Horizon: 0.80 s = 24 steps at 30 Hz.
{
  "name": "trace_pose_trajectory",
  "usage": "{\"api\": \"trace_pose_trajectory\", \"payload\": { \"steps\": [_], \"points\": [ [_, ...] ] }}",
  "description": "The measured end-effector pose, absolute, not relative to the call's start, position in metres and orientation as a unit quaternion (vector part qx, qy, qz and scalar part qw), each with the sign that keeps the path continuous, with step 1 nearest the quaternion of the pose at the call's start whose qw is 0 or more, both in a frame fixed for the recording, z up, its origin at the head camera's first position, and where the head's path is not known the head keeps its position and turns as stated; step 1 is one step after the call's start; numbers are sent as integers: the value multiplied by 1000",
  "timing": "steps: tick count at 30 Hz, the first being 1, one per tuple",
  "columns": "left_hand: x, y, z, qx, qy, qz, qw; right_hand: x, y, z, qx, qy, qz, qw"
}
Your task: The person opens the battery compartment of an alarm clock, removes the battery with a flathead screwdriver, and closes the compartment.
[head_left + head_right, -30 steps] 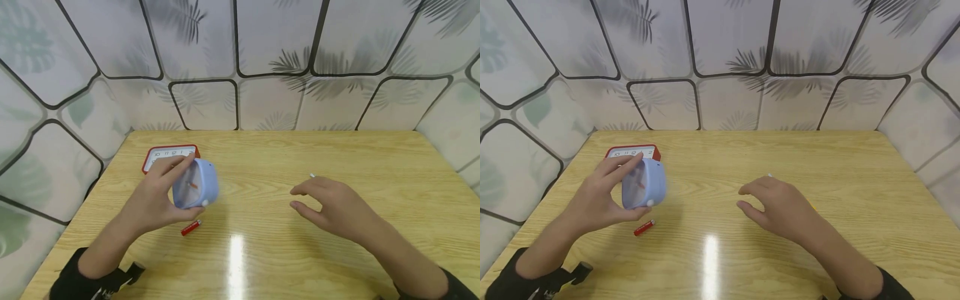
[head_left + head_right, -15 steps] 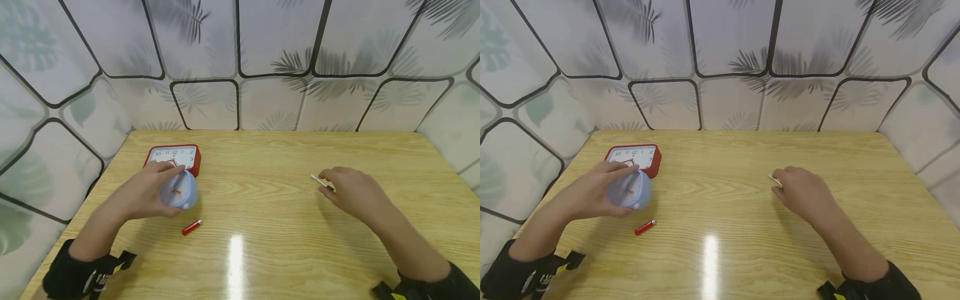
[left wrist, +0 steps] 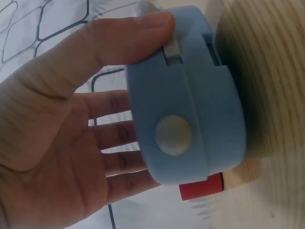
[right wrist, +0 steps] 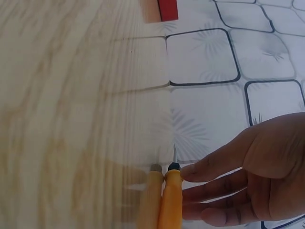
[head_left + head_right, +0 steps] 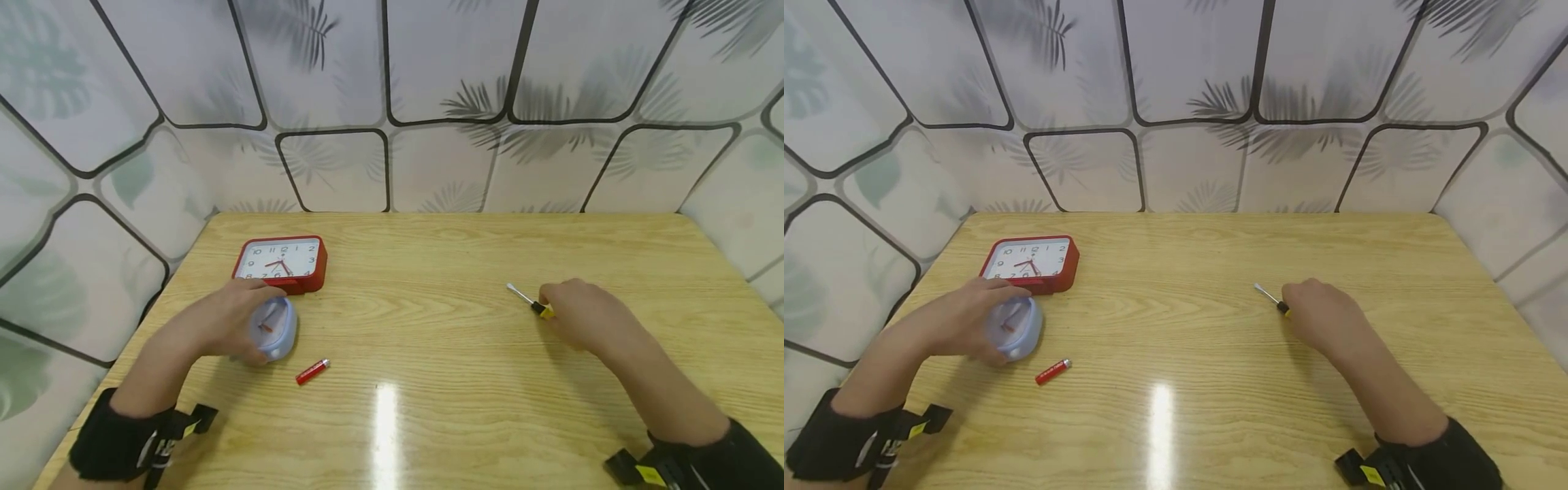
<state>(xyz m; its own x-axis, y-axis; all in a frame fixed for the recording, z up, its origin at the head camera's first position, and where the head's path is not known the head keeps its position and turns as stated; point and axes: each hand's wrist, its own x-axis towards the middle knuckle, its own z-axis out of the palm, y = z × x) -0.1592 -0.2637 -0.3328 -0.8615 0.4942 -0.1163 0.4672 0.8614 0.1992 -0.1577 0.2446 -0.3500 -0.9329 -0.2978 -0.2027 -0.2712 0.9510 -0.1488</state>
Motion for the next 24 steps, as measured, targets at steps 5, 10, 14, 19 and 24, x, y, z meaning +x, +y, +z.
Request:
{"api": "trace_pose_trajectory", "payload": {
  "steps": [5,10,14,19,24],
  "points": [
    [-161,-267,-333,236,960,89,119,-160,248,-352,-132,977,-67,152],
    [-160,-268,-331,238,959,91,128,-161,248,-354,-134,976,-77,155],
    [-160,-263,-329,223,966,79,103,-161,249,-355,-139,975,-79,154],
    [-163,-254,-331,195,976,70,71,-160,249,-355,-141,975,-77,154],
    [-165,-252,-336,194,976,70,76,-160,249,-353,-146,975,-73,151]
  ]
}}
